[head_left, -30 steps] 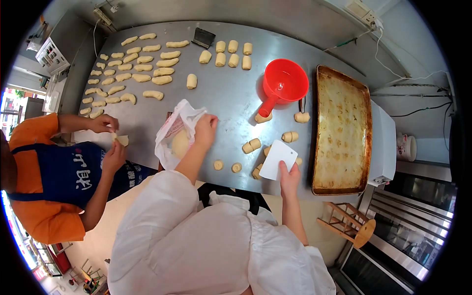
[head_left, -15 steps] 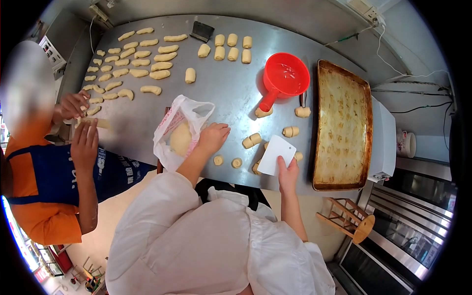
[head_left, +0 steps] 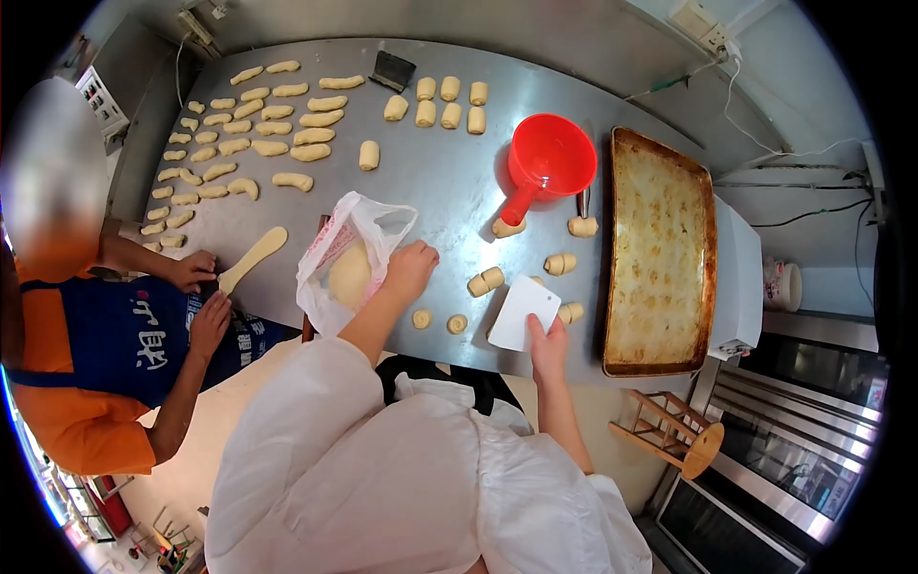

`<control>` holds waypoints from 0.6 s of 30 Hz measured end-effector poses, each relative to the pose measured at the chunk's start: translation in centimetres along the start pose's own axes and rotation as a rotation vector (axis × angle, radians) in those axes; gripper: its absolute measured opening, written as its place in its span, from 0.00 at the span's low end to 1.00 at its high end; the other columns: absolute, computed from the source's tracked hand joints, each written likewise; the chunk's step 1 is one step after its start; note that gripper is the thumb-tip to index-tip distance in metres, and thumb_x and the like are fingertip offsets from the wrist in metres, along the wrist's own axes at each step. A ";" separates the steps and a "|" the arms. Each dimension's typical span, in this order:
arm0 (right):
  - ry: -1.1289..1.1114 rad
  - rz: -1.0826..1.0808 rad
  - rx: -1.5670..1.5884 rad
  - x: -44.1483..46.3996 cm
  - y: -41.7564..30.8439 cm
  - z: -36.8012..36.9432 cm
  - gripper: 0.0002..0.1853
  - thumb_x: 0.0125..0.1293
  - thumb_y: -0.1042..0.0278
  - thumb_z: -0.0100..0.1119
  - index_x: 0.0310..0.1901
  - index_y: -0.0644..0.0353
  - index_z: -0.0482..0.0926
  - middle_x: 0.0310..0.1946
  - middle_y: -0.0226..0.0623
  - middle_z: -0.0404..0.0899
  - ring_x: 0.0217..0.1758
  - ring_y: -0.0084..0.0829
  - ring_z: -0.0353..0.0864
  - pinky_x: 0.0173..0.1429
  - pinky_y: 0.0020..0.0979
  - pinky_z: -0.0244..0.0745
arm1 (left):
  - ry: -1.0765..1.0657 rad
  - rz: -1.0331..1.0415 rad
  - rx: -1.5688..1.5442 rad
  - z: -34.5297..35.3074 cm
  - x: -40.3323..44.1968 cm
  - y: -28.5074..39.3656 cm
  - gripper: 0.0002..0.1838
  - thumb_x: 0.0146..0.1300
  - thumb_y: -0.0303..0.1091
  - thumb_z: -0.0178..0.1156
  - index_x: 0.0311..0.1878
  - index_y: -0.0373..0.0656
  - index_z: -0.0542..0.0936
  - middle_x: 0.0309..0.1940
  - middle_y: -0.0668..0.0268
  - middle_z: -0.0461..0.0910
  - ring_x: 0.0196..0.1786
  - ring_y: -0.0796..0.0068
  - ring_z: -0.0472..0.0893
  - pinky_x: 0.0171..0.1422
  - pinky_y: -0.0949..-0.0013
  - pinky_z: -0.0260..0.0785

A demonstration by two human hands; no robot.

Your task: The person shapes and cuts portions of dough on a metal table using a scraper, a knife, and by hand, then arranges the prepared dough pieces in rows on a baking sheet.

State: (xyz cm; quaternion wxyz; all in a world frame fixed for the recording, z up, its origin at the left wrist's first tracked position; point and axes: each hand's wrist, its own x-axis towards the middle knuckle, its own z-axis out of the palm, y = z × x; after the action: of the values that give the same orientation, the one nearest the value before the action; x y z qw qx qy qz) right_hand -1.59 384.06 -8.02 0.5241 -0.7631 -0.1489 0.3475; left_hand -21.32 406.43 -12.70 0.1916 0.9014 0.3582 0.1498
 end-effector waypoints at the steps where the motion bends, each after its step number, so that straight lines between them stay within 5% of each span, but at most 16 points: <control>1: -0.047 0.078 0.106 0.1 0.8 0.2 0.17 0.68 0.69 0.59 0.56 0.66 0.75 0.48 0.37 0.82 0.48 0.28 0.81 0.53 0.31 0.76 | 0.015 -0.042 -0.068 0.7 -0.7 0.2 0.04 0.62 0.34 0.63 0.36 0.48 0.84 0.33 0.64 0.81 0.39 0.58 0.81 0.42 0.57 0.76; 5: -0.236 0.350 0.214 0.5 -0.6 1.9 0.20 0.68 0.68 0.55 0.60 0.65 0.72 0.48 0.36 0.81 0.44 0.27 0.81 0.44 0.29 0.78 | -0.072 -0.197 -0.277 -1.5 -3.3 4.3 0.05 0.63 0.34 0.63 0.38 0.45 0.83 0.34 0.61 0.84 0.37 0.58 0.83 0.41 0.58 0.76; 8: -0.400 0.337 0.136 1.5 -3.0 4.5 0.22 0.67 0.68 0.55 0.61 0.65 0.71 0.46 0.35 0.80 0.42 0.27 0.81 0.37 0.28 0.76 | -0.103 -0.379 -0.523 -5.7 -5.5 6.3 0.06 0.64 0.35 0.64 0.40 0.44 0.83 0.35 0.61 0.86 0.34 0.64 0.85 0.41 0.63 0.77; 9: -0.434 0.340 0.129 2.4 -3.0 5.7 0.22 0.67 0.68 0.55 0.61 0.65 0.71 0.46 0.35 0.80 0.42 0.27 0.81 0.37 0.28 0.76 | -0.084 -0.406 -0.511 -6.7 -6.5 6.2 0.06 0.64 0.35 0.64 0.40 0.44 0.83 0.35 0.61 0.86 0.34 0.64 0.85 0.41 0.63 0.77; 11: -0.508 0.258 0.062 4.8 -2.8 7.9 0.27 0.67 0.66 0.57 0.66 0.65 0.66 0.49 0.38 0.79 0.42 0.28 0.81 0.37 0.29 0.77 | -0.049 -0.583 -0.648 -8.2 -8.2 5.8 0.07 0.65 0.33 0.64 0.42 0.42 0.83 0.30 0.69 0.83 0.28 0.81 0.79 0.36 0.74 0.72; 15: -0.474 0.344 0.291 7.9 -5.4 12.0 0.33 0.68 0.64 0.58 0.70 0.65 0.61 0.55 0.43 0.77 0.44 0.30 0.82 0.44 0.32 0.78 | 0.049 -0.637 -0.809 -8.7 -11.5 3.2 0.06 0.63 0.31 0.66 0.40 0.41 0.84 0.34 0.66 0.86 0.35 0.79 0.84 0.40 0.74 0.74; 17: -0.323 -0.259 -0.160 8.3 -4.8 12.8 0.37 0.68 0.61 0.60 0.73 0.65 0.56 0.58 0.47 0.76 0.46 0.34 0.82 0.51 0.35 0.78 | 0.133 -0.666 -0.968 -8.5 -12.4 3.0 0.05 0.63 0.29 0.66 0.39 0.39 0.83 0.33 0.67 0.85 0.35 0.82 0.82 0.40 0.77 0.73; 18: -0.309 -0.338 -0.182 7.8 -4.8 12.3 0.33 0.68 0.60 0.60 0.69 0.65 0.63 0.54 0.48 0.78 0.48 0.37 0.83 0.54 0.37 0.77 | 0.114 -0.665 -0.970 -8.1 -12.3 3.0 0.05 0.63 0.29 0.66 0.39 0.39 0.83 0.33 0.67 0.85 0.35 0.82 0.82 0.40 0.77 0.73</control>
State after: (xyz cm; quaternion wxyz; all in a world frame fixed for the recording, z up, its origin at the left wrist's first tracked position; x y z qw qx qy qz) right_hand -3.76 399.19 -9.16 0.4749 -0.7091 -0.3837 0.3527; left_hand -31.47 397.69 -5.89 0.5990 0.5408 0.5218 0.2764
